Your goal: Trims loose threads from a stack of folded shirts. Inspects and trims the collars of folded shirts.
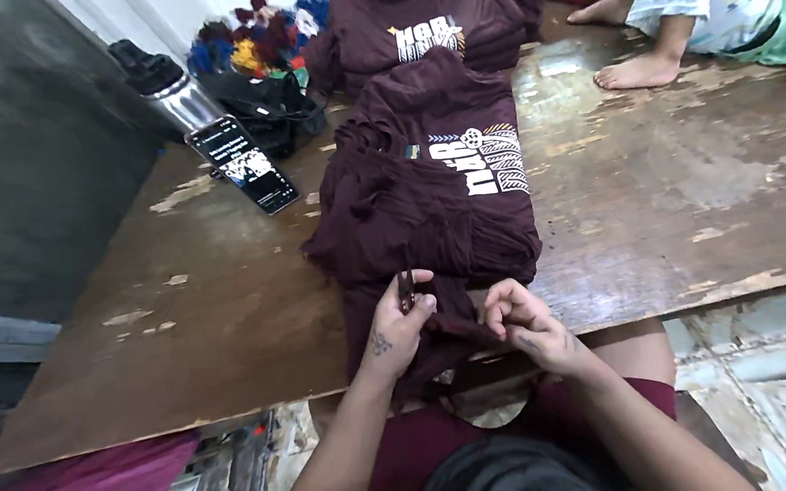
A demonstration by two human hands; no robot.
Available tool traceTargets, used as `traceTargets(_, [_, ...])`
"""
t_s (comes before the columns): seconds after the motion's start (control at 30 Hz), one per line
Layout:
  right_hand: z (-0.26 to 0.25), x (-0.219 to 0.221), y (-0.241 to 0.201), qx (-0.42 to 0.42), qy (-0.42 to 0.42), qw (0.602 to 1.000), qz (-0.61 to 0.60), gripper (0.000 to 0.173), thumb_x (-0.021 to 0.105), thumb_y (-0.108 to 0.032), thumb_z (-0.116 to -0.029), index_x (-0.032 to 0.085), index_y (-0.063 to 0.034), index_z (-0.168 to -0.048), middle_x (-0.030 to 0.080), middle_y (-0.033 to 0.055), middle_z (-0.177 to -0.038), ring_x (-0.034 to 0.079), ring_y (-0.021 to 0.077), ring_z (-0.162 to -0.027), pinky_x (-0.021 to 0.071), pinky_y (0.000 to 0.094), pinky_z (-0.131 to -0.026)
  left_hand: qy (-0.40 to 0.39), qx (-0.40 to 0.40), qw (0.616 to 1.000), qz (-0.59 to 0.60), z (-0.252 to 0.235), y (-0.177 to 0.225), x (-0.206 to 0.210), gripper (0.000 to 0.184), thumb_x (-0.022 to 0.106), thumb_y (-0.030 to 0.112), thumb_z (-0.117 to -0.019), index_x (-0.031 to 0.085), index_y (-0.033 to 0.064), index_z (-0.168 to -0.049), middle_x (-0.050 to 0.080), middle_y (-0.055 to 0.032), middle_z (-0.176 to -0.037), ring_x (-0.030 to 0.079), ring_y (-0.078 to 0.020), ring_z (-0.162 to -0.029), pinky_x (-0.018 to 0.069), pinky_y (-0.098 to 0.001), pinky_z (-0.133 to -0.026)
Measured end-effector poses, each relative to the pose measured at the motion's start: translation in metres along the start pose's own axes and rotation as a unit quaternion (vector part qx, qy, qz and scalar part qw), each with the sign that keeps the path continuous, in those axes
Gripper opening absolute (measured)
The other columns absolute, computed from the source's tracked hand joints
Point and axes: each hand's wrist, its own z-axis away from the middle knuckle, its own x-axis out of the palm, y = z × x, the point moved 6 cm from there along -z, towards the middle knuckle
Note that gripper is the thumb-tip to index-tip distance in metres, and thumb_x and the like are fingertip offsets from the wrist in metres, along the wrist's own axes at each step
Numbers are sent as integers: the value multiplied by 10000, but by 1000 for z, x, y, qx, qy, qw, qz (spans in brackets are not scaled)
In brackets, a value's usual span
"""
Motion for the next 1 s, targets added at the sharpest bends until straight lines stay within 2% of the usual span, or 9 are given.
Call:
traceTargets(0.1, [0,9,-13,-28,3,971,238,392,582,-221,-964,601,75,-1220,668,196,-1091,654,208,-991,541,312,-880,26,-24,999,-24,0,0,3,280,550,-28,-932,571,-43,-1210,592,74,-776,568,12,-635,508,-163,-623])
traceTargets(0.17, [-4,21,-13,-57,29,911,406,370,655,-308,-934,690,26,-1091,712,233,-1030,729,337,-921,608,436,-770,40,-31,998,-42,-1,0,5,286,560,-17,-936,570,-60,-1219,600,43,-821,564,2,-649,503,-166,-636])
traceTargets(0.27, [3,13,-15,-50,50,884,463,153,612,-92,-949,721,15,-960,743,165,-861,753,291,-765,619,413,-674,43,-24,996,-74,2,0,7,287,558,-3,-937,570,-50,-1220,588,55,-809,552,11,-660,491,-164,-653])
traceTargets(0.47, [31,-26,-24,-5,-6,906,423,244,498,-114,-1024,701,-4,-942,710,130,-790,702,225,-696,573,344,-649,31,0,992,-121,8,-1,9,275,549,34,-959,596,-63,-1212,558,68,-758,509,26,-636,445,-143,-613])
traceTargets(0.63, [8,1,-24,78,0,892,445,519,609,-403,-995,637,35,-1272,729,191,-1021,737,335,-849,606,501,-701,36,-10,994,-102,5,-2,8,271,558,47,-961,591,-55,-1210,572,63,-778,528,20,-650,465,-156,-632])
traceTargets(0.73, [5,12,-16,-27,28,877,478,177,598,-121,-938,696,23,-969,715,168,-805,732,316,-702,593,454,-594,-25,32,987,-155,9,2,12,280,539,59,-974,616,-40,-1224,580,54,-788,524,22,-652,456,-148,-625])
traceTargets(0.8, [13,4,-20,-17,13,877,479,148,586,-71,-946,707,14,-932,714,152,-761,728,300,-660,594,440,-583,-100,104,955,-258,15,6,13,316,549,91,-979,642,-38,-1253,643,-18,-814,571,-54,-675,488,-220,-637])
traceTargets(0.9, [30,-4,-28,-8,-8,864,503,166,558,-81,-951,686,-5,-880,666,128,-685,685,278,-581,557,413,-520,-181,180,878,-404,27,12,10,429,603,236,-979,618,4,-1341,726,-161,-1076,713,-270,-842,578,-448,-711])
traceTargets(1.0, [39,-2,-36,-44,0,861,506,197,522,-99,-969,677,-31,-867,646,103,-680,661,245,-572,537,380,-500,-198,268,811,-481,35,30,14,384,537,296,-983,699,64,-1242,684,-153,-931,689,-309,-730,547,-462,-579])
